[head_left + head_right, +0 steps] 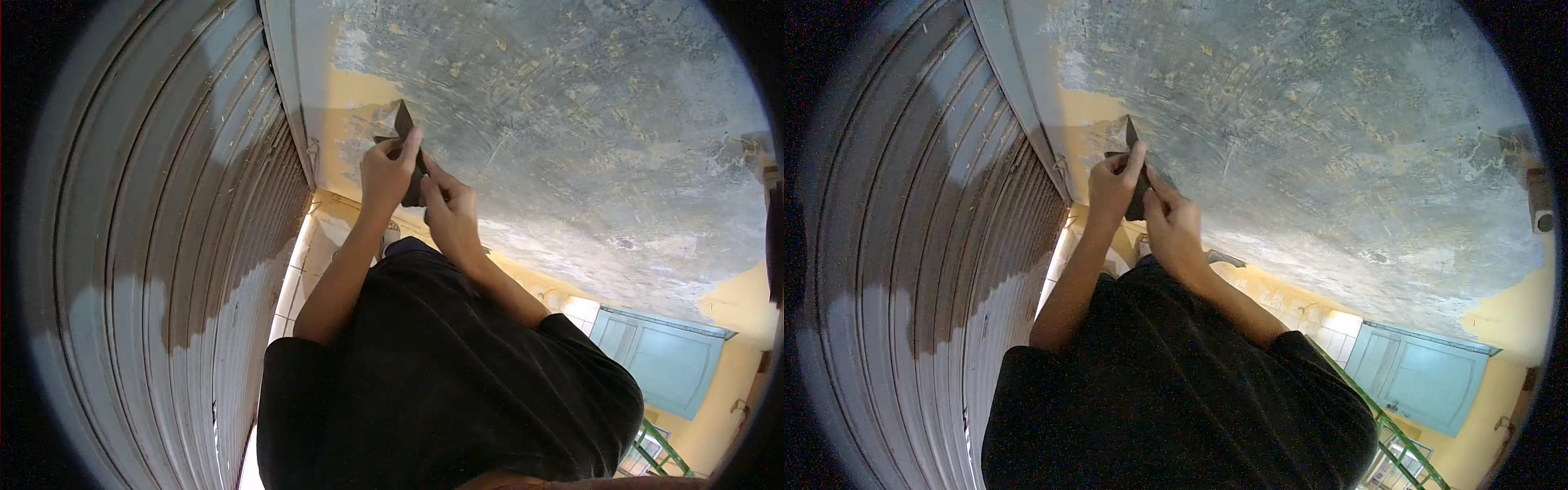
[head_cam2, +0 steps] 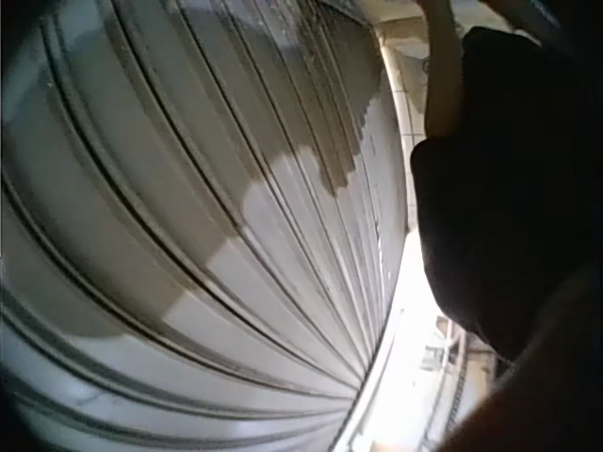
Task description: The person scrapes paint and debris off a wall using a metal putty knife.
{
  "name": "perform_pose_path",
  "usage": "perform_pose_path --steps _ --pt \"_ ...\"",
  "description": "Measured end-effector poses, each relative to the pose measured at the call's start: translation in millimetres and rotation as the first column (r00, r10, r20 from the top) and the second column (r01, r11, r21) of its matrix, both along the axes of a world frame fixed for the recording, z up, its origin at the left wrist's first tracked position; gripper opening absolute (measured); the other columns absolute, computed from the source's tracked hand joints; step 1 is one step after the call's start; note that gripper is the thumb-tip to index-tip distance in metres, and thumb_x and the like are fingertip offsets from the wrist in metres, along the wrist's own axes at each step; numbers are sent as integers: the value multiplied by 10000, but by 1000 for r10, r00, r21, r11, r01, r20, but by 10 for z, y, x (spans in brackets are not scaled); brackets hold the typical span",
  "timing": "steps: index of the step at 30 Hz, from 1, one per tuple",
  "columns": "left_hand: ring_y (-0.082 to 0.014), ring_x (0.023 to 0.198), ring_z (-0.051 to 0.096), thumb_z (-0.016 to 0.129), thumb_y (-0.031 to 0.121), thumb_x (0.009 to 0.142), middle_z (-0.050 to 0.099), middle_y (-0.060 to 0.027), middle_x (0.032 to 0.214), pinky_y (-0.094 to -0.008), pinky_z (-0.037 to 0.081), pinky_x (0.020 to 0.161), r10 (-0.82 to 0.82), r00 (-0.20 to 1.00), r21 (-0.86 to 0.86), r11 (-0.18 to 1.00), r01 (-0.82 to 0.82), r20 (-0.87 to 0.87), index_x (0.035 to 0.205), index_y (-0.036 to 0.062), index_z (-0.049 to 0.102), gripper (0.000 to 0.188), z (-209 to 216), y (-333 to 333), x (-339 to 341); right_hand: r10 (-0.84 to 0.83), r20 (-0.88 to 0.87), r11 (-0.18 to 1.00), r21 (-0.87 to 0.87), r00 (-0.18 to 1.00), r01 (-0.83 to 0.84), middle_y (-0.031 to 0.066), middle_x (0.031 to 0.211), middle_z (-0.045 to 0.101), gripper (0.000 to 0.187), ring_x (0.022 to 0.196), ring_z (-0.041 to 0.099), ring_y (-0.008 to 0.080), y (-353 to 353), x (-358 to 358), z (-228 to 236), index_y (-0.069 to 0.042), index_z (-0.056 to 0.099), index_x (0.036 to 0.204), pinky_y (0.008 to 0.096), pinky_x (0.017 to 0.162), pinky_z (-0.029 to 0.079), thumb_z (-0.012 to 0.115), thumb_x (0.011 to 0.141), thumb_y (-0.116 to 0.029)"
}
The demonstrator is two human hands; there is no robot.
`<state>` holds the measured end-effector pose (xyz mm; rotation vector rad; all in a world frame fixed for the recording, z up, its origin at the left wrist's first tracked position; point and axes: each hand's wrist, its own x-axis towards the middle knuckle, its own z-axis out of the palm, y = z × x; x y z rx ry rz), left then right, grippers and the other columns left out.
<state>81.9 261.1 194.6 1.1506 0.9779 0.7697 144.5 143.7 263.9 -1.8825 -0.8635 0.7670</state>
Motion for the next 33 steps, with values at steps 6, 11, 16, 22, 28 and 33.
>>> perform_pose_path --steps 6,11,16,22,28,33 --pt "-321 785 726 701 564 890 739 -215 793 -409 535 762 6 1000 107 994 -3 -20 899 -75 758 642 -21 -113 120 -80 -37 996 42 996 82 190 964 730 412 824 618 144 -93 45 30 56 591 1372 305 765 513 557 996 -110" --pt "-283 733 712 695 552 905 734 -191 759 -403 526 703 9 1000 82 997 -8 -24 878 -60 757 615 7 22 -20 0 3 999 -53 1000 0 169 987 726 413 809 618 143 64 -36 10 69 579 1374 314 757 518 545 995 -92" --pt "-282 733 720 703 564 892 729 -206 760 -381 535 696 48 998 204 978 -38 -45 897 -65 757 631 56 -128 115 -91 -60 990 -112 994 84 128 898 710 411 782 599 128 -149 68 123 63 586 1373 299 737 513 551 998 -99" --pt "-308 748 724 698 570 886 736 -215 776 -387 549 725 11 999 120 993 -6 -40 933 -94 750 667 -79 66 10 -30 -20 998 62 999 31 106 858 678 417 752 553 110 37 -9 -92 50 596 1372 292 700 491 562 991 -118" --pt "-271 736 718 713 554 891 738 -201 763 -385 534 708 12 1000 149 989 -13 8 914 -83 755 638 34 -80 101 -93 -56 996 12 994 93 80 831 663 415 732 536 104 -81 58 7 40 604 1369 292 668 477 563 1000 -146" --pt "-282 754 717 707 553 894 739 -206 777 -395 532 723 -19 1000 67 998 20 -8 915 -81 757 637 -2 52 -13 -41 -30 998 51 999 43 64 864 666 403 715 527 105 45 -51 -78 51 594 1371 285 651 471 559 1002 -108"
